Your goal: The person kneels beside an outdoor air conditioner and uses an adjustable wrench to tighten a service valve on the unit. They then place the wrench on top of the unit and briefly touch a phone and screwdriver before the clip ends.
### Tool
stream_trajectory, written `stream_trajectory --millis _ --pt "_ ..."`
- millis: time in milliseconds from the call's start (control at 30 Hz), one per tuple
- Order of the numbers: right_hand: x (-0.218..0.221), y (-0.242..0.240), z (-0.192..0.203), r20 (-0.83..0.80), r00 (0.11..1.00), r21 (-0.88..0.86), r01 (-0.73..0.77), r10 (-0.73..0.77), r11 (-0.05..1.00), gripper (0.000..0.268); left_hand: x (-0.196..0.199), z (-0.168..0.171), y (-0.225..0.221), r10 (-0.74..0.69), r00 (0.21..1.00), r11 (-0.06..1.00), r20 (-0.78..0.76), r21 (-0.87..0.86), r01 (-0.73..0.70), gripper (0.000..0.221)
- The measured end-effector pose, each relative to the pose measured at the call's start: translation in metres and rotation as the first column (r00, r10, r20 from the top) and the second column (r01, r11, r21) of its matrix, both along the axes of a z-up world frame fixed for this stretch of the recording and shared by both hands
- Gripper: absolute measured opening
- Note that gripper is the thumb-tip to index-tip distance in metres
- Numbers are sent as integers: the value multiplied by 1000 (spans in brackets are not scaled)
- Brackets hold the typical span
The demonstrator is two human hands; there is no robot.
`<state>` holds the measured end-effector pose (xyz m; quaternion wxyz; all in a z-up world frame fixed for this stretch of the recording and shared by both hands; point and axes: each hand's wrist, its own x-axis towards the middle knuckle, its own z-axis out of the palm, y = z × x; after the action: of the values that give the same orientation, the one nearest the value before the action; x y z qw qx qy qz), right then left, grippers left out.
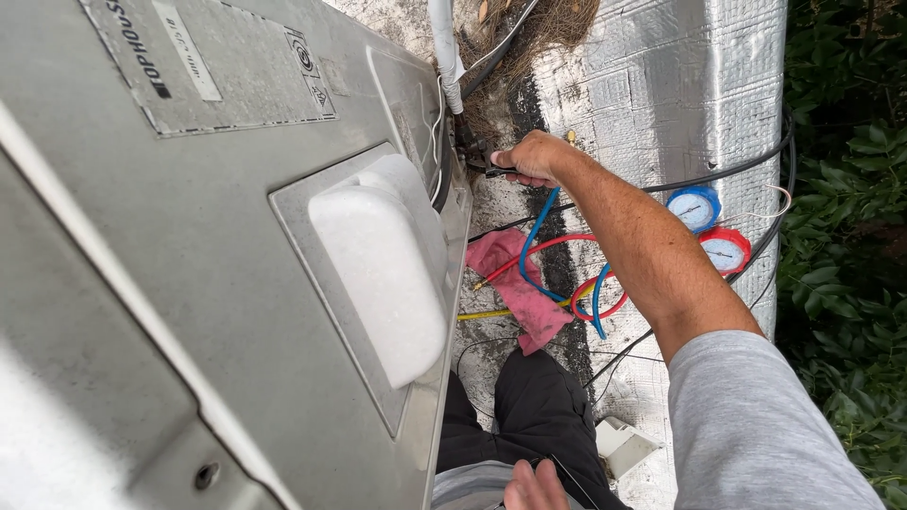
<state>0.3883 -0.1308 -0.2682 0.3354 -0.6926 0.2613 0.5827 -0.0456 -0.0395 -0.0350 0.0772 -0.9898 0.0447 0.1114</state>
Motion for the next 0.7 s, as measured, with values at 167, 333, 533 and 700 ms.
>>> stream_trajectory --millis 167,333,533,700 --pt "7 -1 1 3 995 -4 -104 104 995 52 10 7 0 4 1000 1000 -23 -11 -4 36" --pt "14 -2 -2 6 976 53 -216 216 975 53 -22 -21 13 -280 919 960 276 101 262 29" --pt "10 -4 -7 -1 984 96 -179 180 979 49 21 -1 -4 75 988 996 135 -54 -68 43" --pt "8 -3 -25 -82 997 229 10 9 973 29 12 -5 -6 100 991 994 89 -46 -96 45"
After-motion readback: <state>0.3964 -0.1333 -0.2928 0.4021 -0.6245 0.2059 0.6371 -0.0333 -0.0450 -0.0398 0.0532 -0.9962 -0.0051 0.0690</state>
